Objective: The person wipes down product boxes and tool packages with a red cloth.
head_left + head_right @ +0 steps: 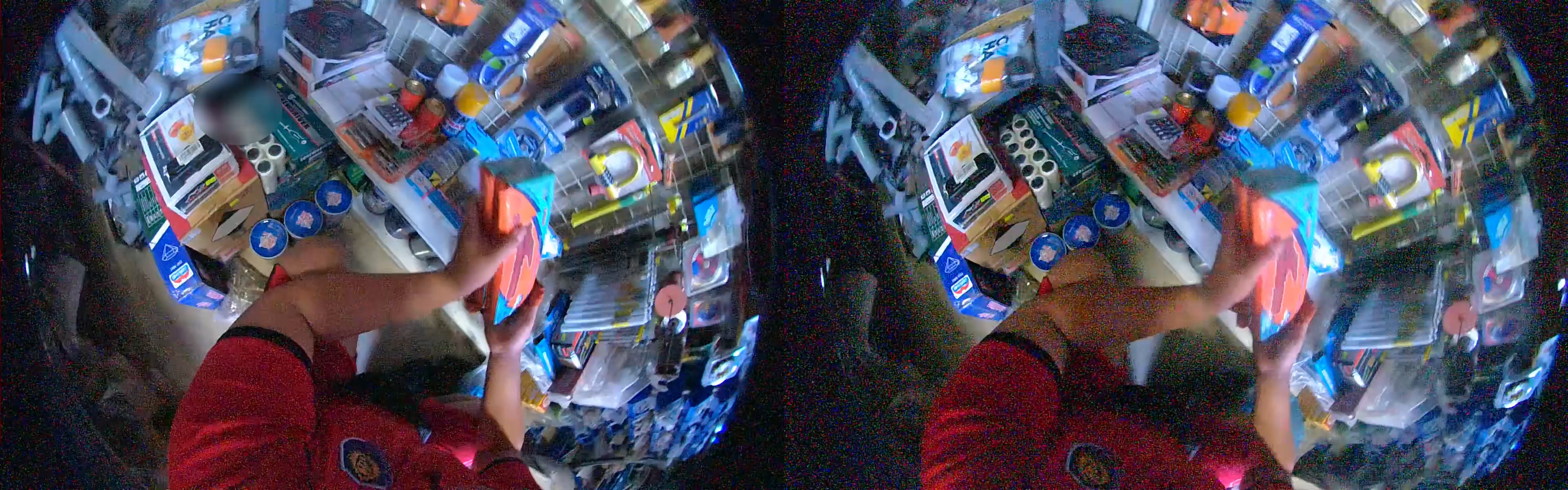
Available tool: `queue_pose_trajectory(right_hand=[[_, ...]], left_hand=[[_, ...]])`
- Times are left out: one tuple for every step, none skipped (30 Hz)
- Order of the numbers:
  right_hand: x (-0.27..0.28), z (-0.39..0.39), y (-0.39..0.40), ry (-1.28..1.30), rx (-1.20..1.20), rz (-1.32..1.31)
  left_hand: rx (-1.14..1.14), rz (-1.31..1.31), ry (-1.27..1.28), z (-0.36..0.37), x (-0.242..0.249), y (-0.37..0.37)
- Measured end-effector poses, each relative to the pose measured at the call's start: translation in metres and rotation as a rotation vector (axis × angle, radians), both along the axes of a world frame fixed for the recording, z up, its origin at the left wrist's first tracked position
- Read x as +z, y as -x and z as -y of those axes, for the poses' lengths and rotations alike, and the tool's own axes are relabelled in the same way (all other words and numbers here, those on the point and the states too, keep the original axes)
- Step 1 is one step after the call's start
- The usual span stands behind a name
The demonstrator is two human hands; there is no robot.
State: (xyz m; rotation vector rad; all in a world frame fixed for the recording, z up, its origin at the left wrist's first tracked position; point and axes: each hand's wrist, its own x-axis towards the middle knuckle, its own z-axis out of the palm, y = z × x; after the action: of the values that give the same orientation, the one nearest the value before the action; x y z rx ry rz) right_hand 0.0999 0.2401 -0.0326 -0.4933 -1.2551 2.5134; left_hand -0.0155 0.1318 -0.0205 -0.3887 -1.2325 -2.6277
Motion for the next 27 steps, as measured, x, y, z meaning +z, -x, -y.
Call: queue_pose_trajectory(right_hand=[[-0.029, -0.019, 0.006, 0.012, 0.098, -0.081], [-0.037, -0.02, 0.006, 0.081, 0.139, -0.068], [-0.041, -0.017, 0.004, 0.153, 0.174, -0.054], [-0.037, -0.01, 0.0, 0.148, 0.178, -0.005], [-0.041, -0.01, 0.0, 0.144, 0.18, -0.004], [-0.045, -0.007, 0.001, 0.137, 0.192, -0.034], [-0.046, -0.003, 0.005, 0.131, 0.206, -0.066], [-0.05, 0.004, 0.01, -0.027, 0.036, -0.11], [-0.039, 0.017, 0.018, -0.03, 0.039, -0.109], [-0.024, 0.031, 0.026, -0.136, -0.039, -0.167], [-0.015, 0.04, 0.031, -0.241, -0.12, -0.223], [-0.012, 0.043, 0.036, -0.154, -0.182, -0.237], [-0.01, 0.041, 0.042, -0.157, -0.186, -0.235], [-0.007, 0.037, 0.049, -0.115, -0.135, -0.265], [-0.005, 0.034, 0.057, -0.072, -0.082, -0.296], [-0.002, 0.032, 0.065, 0.006, -0.169, -0.385], [-0.019, 0.006, 0.07, -0.077, -0.154, -0.416], [-0.022, -0.001, 0.072, -0.006, 0.064, -0.534], [-0.026, -0.005, 0.076, 0.068, 0.284, -0.645], [-0.035, -0.012, 0.085, 0.445, 0.176, -0.596], [-0.037, -0.004, 0.09, 0.234, 0.222, -0.551], [-0.03, 0.018, 0.097, 0.207, 0.405, -0.604], [-0.017, 0.047, 0.106, 0.179, 0.588, -0.659], [-0.007, 0.069, 0.114, 0.147, 0.656, -0.631], [-0.009, 0.078, 0.122, -0.059, 0.536, -0.657], [-0.009, 0.087, 0.129, -0.113, 0.484, -0.393], [-0.006, 0.097, 0.136, -0.166, 0.428, -0.13]], left_hand=[[0.061, -0.028, 0.076, -0.001, 0.0, -0.002], [-0.022, -0.028, 0.093, 0.008, 0.006, -0.007], [0.023, -0.093, 0.131, 0.006, 0.007, -0.004], [0.015, -0.121, 0.17, 0.006, 0.006, 0.0], [0.004, -0.15, 0.211, 0.006, 0.005, 0.003], [-0.168, -0.134, 0.135, 0.014, 0.011, 0.001], [-0.034, -0.184, 0.178, 0.018, 0.016, 0.007], [0.0, -0.173, 0.126, 0.018, 0.021, 0.009], [0.034, -0.161, 0.075, 0.018, 0.024, 0.013], [0.035, -0.158, 0.072, 0.019, 0.025, 0.018], [-0.077, -0.034, 0.027, 0.02, 0.025, 0.023], [-0.192, 0.09, -0.019, 0.023, 0.027, 0.029], [-0.196, 0.092, -0.022, 0.028, 0.027, 0.034], [-0.112, 0.072, -0.021, 0.033, 0.028, 0.04], [-0.027, 0.052, -0.019, 0.039, 0.03, 0.047], [-0.022, 0.05, -0.021, 0.043, 0.03, 0.054], [-0.063, 0.069, -0.236, 0.047, 0.031, 0.062], [-0.102, 0.088, -0.45, 0.052, 0.032, 0.071], [-0.092, 0.087, -0.451, 0.061, 0.032, 0.079], [-0.061, 0.104, -0.52, 0.071, 0.03, 0.088], [-0.029, 0.12, -0.588, 0.082, 0.029, 0.095], [0.011, 0.112, -0.602, 0.097, 0.033, 0.101], [0.051, 0.102, -0.615, 0.112, 0.037, 0.106], [0.034, 0.154, -0.56, 0.119, 0.028, 0.118], [0.017, 0.206, -0.505, 0.134, 0.028, 0.124], [0.182, 0.21, -0.411, 0.144, 0.031, 0.125], [0.288, 0.231, -0.32, 0.155, 0.032, 0.131]])
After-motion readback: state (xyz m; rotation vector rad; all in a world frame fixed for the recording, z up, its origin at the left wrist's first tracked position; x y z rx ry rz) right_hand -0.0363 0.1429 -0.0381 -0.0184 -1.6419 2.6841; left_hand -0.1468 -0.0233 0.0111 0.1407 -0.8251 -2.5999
